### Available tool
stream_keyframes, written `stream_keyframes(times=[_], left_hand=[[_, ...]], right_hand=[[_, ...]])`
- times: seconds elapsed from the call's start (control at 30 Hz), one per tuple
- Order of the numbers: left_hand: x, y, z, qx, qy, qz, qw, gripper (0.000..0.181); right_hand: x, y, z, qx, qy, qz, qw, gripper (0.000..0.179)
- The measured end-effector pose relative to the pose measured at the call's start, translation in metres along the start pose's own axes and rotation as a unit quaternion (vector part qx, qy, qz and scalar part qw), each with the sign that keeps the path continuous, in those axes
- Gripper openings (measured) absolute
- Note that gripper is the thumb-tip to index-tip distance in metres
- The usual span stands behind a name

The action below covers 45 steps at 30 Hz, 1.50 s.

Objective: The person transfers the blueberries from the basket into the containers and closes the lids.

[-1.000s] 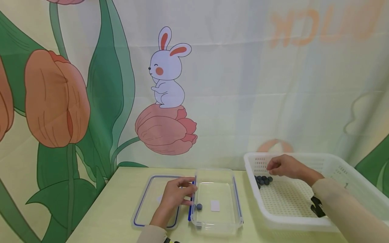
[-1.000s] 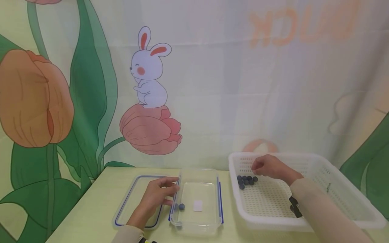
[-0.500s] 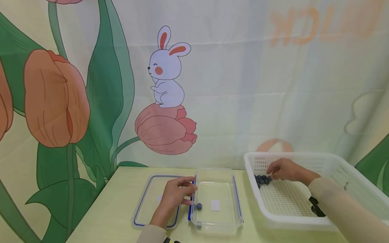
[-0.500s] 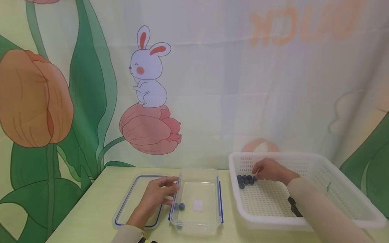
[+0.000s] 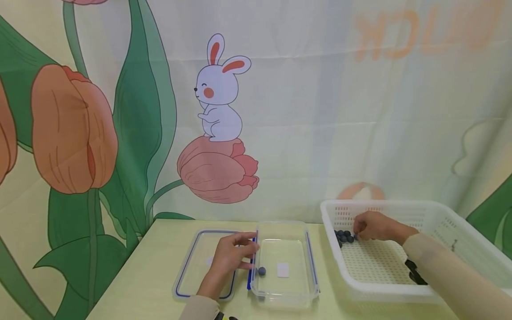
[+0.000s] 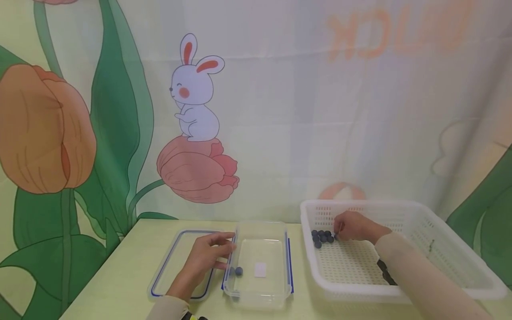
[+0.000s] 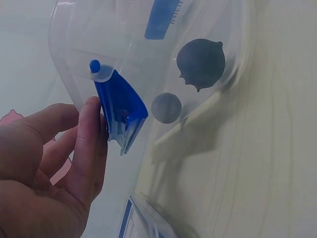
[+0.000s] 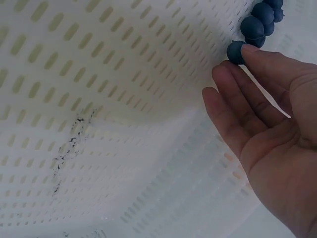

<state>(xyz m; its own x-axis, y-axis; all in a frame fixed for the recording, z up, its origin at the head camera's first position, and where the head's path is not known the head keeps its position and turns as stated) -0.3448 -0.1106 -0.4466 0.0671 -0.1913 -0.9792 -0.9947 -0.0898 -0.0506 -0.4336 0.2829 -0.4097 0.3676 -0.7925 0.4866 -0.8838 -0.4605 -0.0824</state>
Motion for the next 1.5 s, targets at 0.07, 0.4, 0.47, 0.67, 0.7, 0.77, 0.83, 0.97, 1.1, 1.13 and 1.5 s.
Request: stream_keyframes(times=[0.07, 0.4, 0.47, 0.67, 0.7, 0.77, 0.83, 0.97, 1.1, 1.13, 1.5], left_hand=[[-0.001, 0.000, 0.000, 0.002, -0.001, 0.004, 1.0000, 0.039], [-0.002, -0.002, -0.001, 0.003, -0.002, 0.005, 1.0000, 0.038], [-0.002, -0.003, -0.001, 0.002, 0.000, 0.004, 1.0000, 0.038], [-0.003, -0.002, 0.000, 0.003, -0.002, 0.004, 1.0000, 0.037], [-0.003, -0.002, 0.000, 0.003, -0.002, 0.005, 1.0000, 0.037], [-0.003, -0.002, 0.000, 0.001, 0.000, 0.005, 1.0000, 0.038], [-0.003, -0.003, 0.000, 0.000, 0.003, 0.003, 1.0000, 0.038], [-0.003, -0.003, 0.000, -0.001, 0.004, 0.002, 1.0000, 0.038], [-0.003, -0.003, 0.000, 0.001, 0.000, 0.002, 1.0000, 0.038], [-0.003, -0.002, 0.000, 0.001, -0.001, 0.001, 1.0000, 0.038], [-0.001, -0.002, 0.000, 0.004, -0.004, 0.003, 1.0000, 0.039]], right_hand=[[-0.001, 0.001, 0.000, -0.003, -0.003, 0.002, 1.0000, 0.011], [0.001, 0.001, -0.001, -0.003, -0.025, -0.008, 0.9997, 0.009], [0.004, 0.000, -0.004, -0.004, -0.026, -0.013, 0.9996, 0.005], [0.021, -0.006, -0.020, -0.034, -0.018, -0.032, 0.9987, 0.007], [0.026, -0.007, -0.024, -0.043, -0.014, -0.034, 0.9984, 0.008], [0.034, -0.009, -0.029, -0.058, -0.008, -0.037, 0.9976, 0.010], [0.041, -0.011, -0.035, -0.071, 0.000, -0.039, 0.9968, 0.012], [0.055, -0.016, -0.045, -0.086, 0.022, -0.052, 0.9947, 0.015], [0.069, -0.022, -0.054, -0.103, 0.035, -0.067, 0.9918, 0.015], [0.073, -0.024, -0.056, -0.109, 0.035, -0.071, 0.9909, 0.016], [0.112, -0.053, -0.073, -0.152, 0.075, -0.108, 0.9797, 0.019]])
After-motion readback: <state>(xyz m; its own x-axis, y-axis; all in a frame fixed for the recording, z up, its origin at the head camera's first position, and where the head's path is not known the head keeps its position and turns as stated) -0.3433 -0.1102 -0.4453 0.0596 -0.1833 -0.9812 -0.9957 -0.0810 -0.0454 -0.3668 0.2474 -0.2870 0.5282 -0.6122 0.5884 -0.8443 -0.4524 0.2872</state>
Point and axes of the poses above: each hand's wrist, its own y-axis towards the middle knuckle, its own z-axis out of the palm, x = y × z, the point moved 7 cm from there along y, towards the middle knuckle, and after that the axes turned 1 degree about z, right-handed, at the moved point
